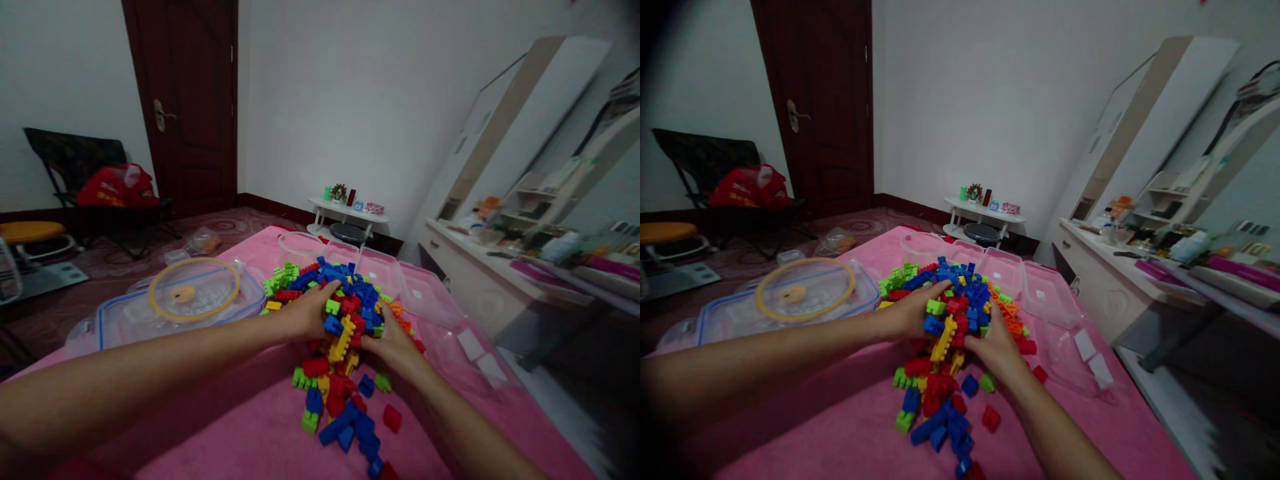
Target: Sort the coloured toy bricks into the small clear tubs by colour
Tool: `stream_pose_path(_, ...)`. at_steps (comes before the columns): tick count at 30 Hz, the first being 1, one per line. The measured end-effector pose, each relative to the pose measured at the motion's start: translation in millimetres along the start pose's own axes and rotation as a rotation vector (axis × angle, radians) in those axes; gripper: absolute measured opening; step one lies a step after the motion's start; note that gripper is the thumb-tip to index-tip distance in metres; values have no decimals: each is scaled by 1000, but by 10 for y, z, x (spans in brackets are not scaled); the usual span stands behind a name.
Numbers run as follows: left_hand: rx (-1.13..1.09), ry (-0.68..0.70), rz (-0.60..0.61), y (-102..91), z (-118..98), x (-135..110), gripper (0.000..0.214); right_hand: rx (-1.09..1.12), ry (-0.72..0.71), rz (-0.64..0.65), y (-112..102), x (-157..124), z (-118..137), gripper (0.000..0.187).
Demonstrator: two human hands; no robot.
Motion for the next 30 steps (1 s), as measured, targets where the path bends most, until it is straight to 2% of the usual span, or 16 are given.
stream_pose_path(2, 55, 19, 144, -153, -71, 127, 105, -39, 10, 107, -59, 47, 137, 85)
stream_pose_path(5, 68, 38, 397, -416, -115, 227, 97, -257, 9, 294, -240, 78, 372, 87)
stream_pose_path(7, 45, 0, 512, -570, -68, 272, 90, -436, -5, 363, -391, 125, 512, 85)
stream_pose_path(8, 43, -22, 541, -627, -23, 304, 86, -528, -8, 366, -465, 174, 560, 78)
stream_pose_path(10, 112, -42, 487, -709, 102, 410, 70, -739, 14, 284, -609, 332, 590, 55)
stream_pose_path(12, 290, -44, 283, -761, 265, 556, 48, -986, 54, 108, -737, 543, 542, 39)
stream_pose_path(14, 521, -66, 44, -779, 449, 691, 38, -1216, 77, -50, -818, 758, 435, 41)
stream_pose_path(15, 603, -100, -18, -760, 554, 747, 38, -1302, 82, -81, -834, 858, 360, 47)
stream_pose_path(16, 642, -139, -28, -722, 668, 799, 39, -1364, 91, -84, -842, 950, 274, 53)
stream_pose_path(18, 624, -206, 35, -625, 896, 896, 41, -1423, 121, -41, -847, 1111, 96, 59)
stream_pose_path(21, 528, -228, 119, -523, 1154, 1027, 44, -1430, 125, 10, -858, 1302, -81, 53)
stream_pose_path(26, 465, -191, 128, -477, 1389, 1236, 36, -1425, 99, 21, -882, 1567, -158, 30)
stream_pose_path(30, 475, -185, 96, -442, 1473, 1340, 40, -1430, 105, -29, -860, 1642, -145, 29)
Point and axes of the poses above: each hand's wrist, its own x-axis towards the middle knuckle, its own y-axis out of the palm, z = x × y, the point moved 4 cm from there along x, towards the middle knuckle, and after that the axes turned 6 degrees about y, right-handed, at the moved point
